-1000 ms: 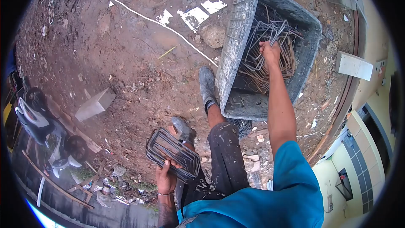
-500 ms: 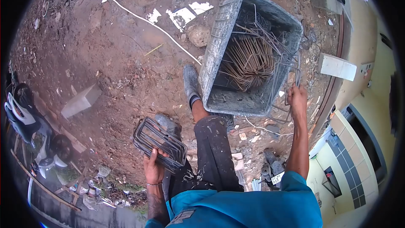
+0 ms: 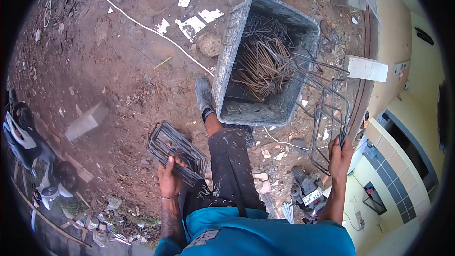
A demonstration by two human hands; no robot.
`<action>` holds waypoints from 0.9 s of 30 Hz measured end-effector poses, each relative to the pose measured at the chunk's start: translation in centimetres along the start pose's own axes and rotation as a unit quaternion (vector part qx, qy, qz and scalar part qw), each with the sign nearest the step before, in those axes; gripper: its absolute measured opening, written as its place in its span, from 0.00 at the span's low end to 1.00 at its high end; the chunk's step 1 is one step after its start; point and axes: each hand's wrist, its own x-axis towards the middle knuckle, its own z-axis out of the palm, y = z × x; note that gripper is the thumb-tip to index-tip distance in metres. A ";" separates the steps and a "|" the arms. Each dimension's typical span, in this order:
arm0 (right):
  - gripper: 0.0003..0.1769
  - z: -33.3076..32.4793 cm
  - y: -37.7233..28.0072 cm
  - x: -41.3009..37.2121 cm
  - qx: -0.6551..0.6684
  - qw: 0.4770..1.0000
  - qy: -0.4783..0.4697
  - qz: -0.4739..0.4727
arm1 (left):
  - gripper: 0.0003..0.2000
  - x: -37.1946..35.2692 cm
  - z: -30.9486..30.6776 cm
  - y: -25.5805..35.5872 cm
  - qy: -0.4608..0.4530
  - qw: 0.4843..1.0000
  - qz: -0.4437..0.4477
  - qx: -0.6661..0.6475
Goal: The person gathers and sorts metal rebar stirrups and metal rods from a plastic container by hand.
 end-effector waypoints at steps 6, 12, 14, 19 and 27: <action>0.08 2.9 1.1 -1.6 -0.004 1.000 0.008 0.020 | 0.06 -1.0 -1.0 0.5 -0.028 0.999 0.025 -0.019; 0.10 3.4 0.5 -5.4 -0.054 0.997 0.027 -0.040 | 0.06 -2.4 -5.2 0.1 0.033 0.994 0.071 -0.082; 0.11 3.5 -0.4 -7.2 -0.039 0.997 0.039 -0.062 | 0.06 -2.7 -6.6 -0.3 0.064 0.986 0.090 -0.122; 0.09 2.8 -0.5 -11.9 -0.031 0.980 0.006 -0.196 | 0.08 -4.2 -12.4 -1.7 0.136 0.956 0.146 -0.214; 0.09 7.8 -5.0 -19.7 -0.045 0.934 -0.139 -0.327 | 0.06 -7.7 -21.4 -5.2 0.173 0.890 0.171 -0.385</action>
